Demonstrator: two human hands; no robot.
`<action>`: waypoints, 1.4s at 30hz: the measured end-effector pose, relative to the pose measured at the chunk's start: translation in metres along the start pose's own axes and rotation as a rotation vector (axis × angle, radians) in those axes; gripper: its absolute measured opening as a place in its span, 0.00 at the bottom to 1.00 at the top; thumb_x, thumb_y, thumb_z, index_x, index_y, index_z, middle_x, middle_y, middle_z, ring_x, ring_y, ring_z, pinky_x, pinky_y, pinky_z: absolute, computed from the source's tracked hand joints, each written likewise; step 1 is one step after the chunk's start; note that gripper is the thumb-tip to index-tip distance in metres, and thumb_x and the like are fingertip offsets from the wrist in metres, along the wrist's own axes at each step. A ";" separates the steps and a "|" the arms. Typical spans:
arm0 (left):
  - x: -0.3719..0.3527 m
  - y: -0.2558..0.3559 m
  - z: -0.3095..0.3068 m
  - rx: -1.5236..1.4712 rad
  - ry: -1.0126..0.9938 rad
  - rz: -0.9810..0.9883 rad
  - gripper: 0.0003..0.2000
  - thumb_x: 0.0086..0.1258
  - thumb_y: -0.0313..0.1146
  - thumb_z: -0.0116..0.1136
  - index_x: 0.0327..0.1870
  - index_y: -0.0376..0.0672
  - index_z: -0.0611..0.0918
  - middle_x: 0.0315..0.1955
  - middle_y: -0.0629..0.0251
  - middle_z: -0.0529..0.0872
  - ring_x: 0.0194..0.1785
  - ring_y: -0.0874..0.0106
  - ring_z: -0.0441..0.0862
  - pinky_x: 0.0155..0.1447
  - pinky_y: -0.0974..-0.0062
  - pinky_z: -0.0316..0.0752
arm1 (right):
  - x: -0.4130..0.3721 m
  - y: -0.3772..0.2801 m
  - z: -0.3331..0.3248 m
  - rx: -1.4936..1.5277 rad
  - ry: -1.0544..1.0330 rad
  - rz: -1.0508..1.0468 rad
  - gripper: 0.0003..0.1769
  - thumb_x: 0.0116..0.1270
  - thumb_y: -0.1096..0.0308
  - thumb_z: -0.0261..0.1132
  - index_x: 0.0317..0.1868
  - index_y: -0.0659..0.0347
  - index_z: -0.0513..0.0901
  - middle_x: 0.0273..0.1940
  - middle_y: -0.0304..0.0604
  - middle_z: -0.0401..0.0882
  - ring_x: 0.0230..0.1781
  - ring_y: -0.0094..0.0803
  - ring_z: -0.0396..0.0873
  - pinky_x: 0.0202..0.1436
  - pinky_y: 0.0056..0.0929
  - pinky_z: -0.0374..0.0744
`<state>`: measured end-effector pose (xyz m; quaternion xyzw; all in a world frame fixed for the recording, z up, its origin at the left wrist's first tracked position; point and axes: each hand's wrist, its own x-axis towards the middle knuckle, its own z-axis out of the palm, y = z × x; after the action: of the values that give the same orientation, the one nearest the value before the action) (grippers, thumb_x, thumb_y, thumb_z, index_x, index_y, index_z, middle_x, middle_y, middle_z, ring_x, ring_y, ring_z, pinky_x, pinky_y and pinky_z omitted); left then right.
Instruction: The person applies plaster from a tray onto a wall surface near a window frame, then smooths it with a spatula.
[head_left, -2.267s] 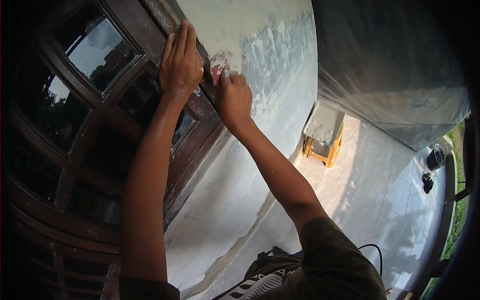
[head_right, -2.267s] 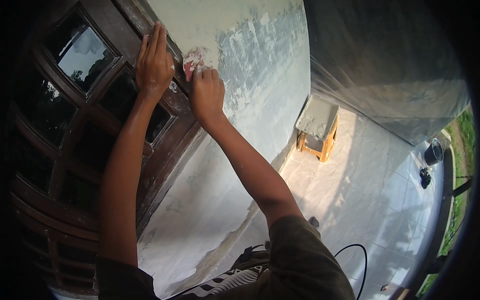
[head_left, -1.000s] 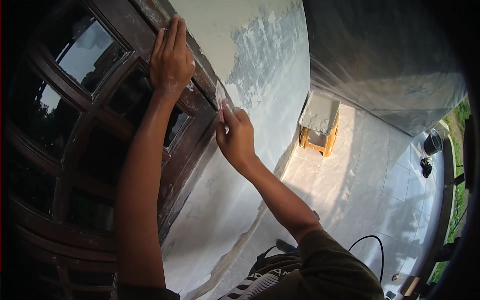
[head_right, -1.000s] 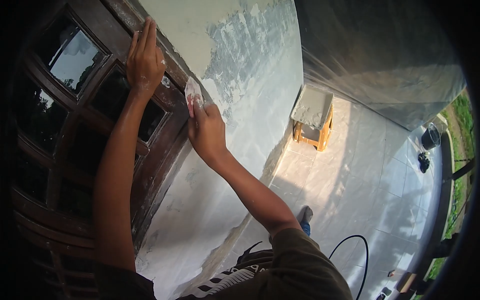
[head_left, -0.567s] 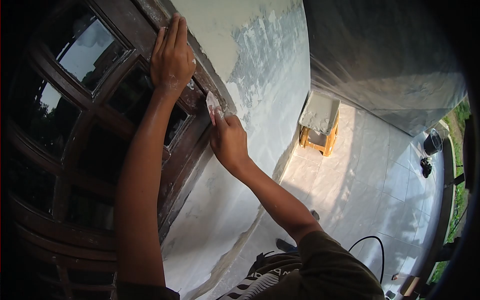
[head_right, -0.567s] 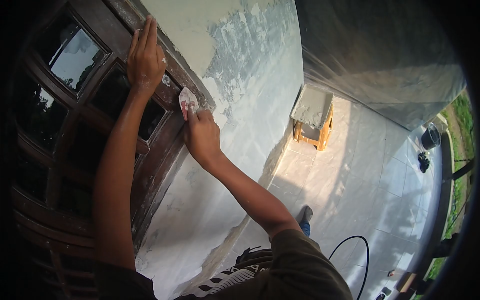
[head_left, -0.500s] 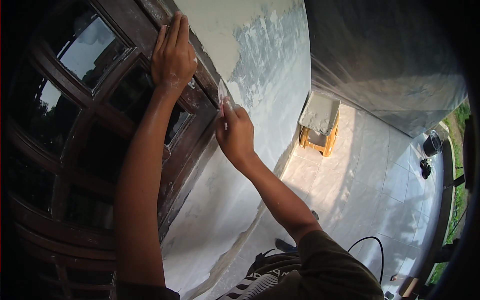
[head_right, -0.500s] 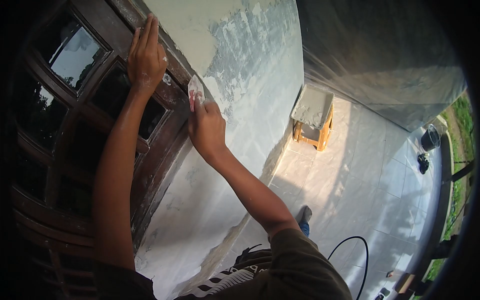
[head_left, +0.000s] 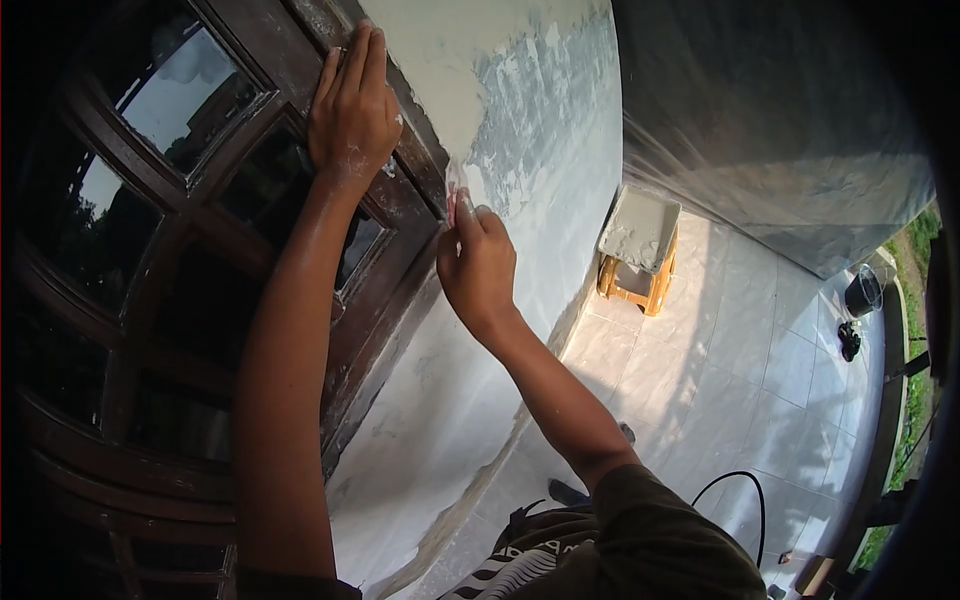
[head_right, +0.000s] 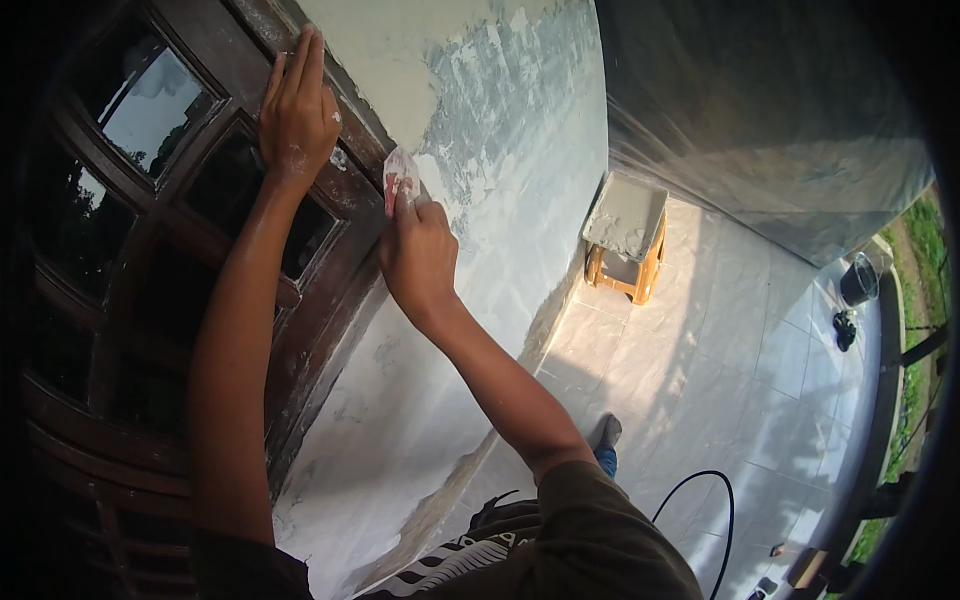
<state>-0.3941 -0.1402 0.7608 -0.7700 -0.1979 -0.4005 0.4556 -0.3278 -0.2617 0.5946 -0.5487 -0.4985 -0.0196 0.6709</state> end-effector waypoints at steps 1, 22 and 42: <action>0.000 0.001 -0.001 -0.006 0.006 0.000 0.27 0.69 0.24 0.48 0.71 0.34 0.71 0.69 0.51 0.75 0.68 0.56 0.76 0.77 0.58 0.65 | 0.021 0.005 0.002 -0.016 0.081 0.003 0.22 0.58 0.80 0.62 0.55 0.67 0.81 0.31 0.53 0.76 0.31 0.52 0.78 0.35 0.47 0.76; 0.001 0.002 -0.003 0.013 -0.012 -0.017 0.26 0.69 0.24 0.47 0.70 0.33 0.71 0.68 0.51 0.75 0.68 0.57 0.76 0.76 0.58 0.65 | 0.083 0.015 0.033 -0.185 -0.004 -0.070 0.11 0.57 0.78 0.62 0.42 0.69 0.79 0.36 0.53 0.77 0.41 0.50 0.79 0.42 0.46 0.79; 0.002 0.002 -0.004 0.028 -0.069 -0.016 0.25 0.68 0.25 0.51 0.68 0.31 0.71 0.69 0.48 0.73 0.71 0.58 0.73 0.78 0.59 0.63 | 0.025 0.013 0.027 -0.154 -0.028 -0.209 0.20 0.56 0.81 0.60 0.51 0.69 0.80 0.35 0.54 0.77 0.38 0.52 0.80 0.40 0.48 0.80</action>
<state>-0.3933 -0.1452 0.7620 -0.7753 -0.2251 -0.3745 0.4560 -0.3256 -0.2229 0.6002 -0.5439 -0.5592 -0.1200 0.6141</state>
